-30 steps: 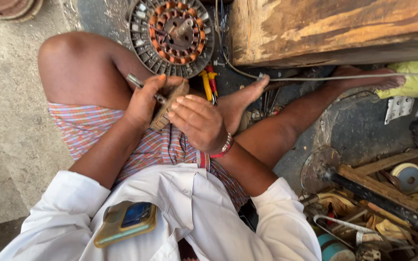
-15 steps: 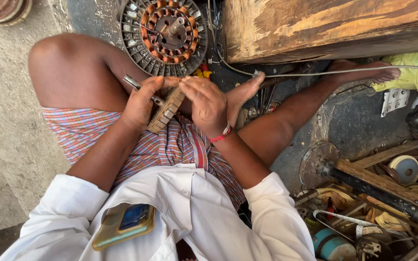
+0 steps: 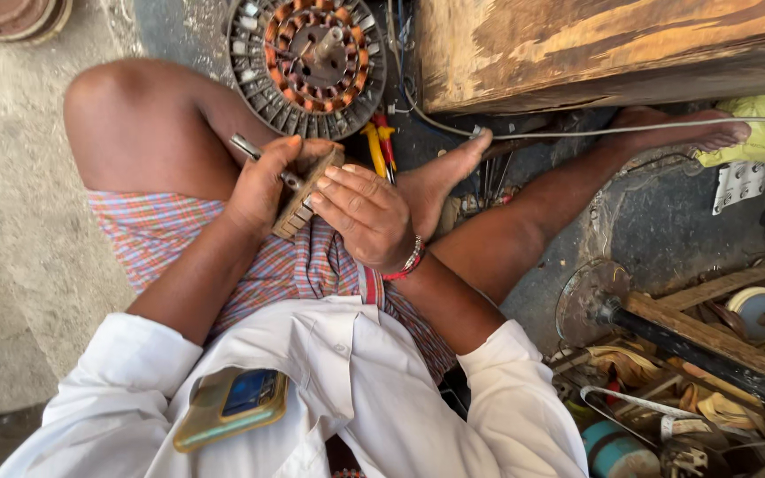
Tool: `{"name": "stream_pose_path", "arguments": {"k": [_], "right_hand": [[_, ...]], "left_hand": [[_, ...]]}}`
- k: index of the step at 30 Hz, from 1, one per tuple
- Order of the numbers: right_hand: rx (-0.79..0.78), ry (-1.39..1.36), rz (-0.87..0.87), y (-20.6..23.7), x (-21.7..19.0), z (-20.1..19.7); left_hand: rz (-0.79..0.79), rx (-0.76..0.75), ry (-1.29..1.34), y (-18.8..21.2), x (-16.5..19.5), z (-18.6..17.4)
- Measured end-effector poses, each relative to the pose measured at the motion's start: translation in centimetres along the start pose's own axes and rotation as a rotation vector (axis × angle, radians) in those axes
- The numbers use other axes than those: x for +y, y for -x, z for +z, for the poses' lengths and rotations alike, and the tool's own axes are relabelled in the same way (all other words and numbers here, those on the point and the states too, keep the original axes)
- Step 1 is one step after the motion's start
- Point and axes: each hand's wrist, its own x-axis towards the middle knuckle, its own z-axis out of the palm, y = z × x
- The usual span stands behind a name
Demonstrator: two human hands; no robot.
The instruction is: The person sits on the ground repairing an electric fan motor. They hold a perforated metal fan blade disc, fit it onto a motor shaft, tap it with a metal rod to seat it, wipe parts with a cloth, and continue pressing and adjusting the disc onto the shaft.
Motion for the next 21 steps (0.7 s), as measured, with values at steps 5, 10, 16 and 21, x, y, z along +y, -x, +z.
{"name": "stream_pose_path", "arguments": {"k": [5,10,16,21], "right_hand": [[0.061,-0.056,0.330,0.1,1.0,0.7],[0.027,-0.043,-0.020,0.9,0.0,0.8],[0.041,-0.049,0.325,-0.1,0.2,0.3],[0.028,-0.105,0.019,-0.3,-1.0,-0.2]], "left_hand": [[0.027,-0.125,0.012,0.0,-0.3,-0.1],[0.024,-0.097,0.033,0.2,-0.4,-0.1],[0.025,-0.114,-0.025,0.1,0.5,0.4],[0.047,-0.081,-0.054,0.2,0.6,0.5]]}}
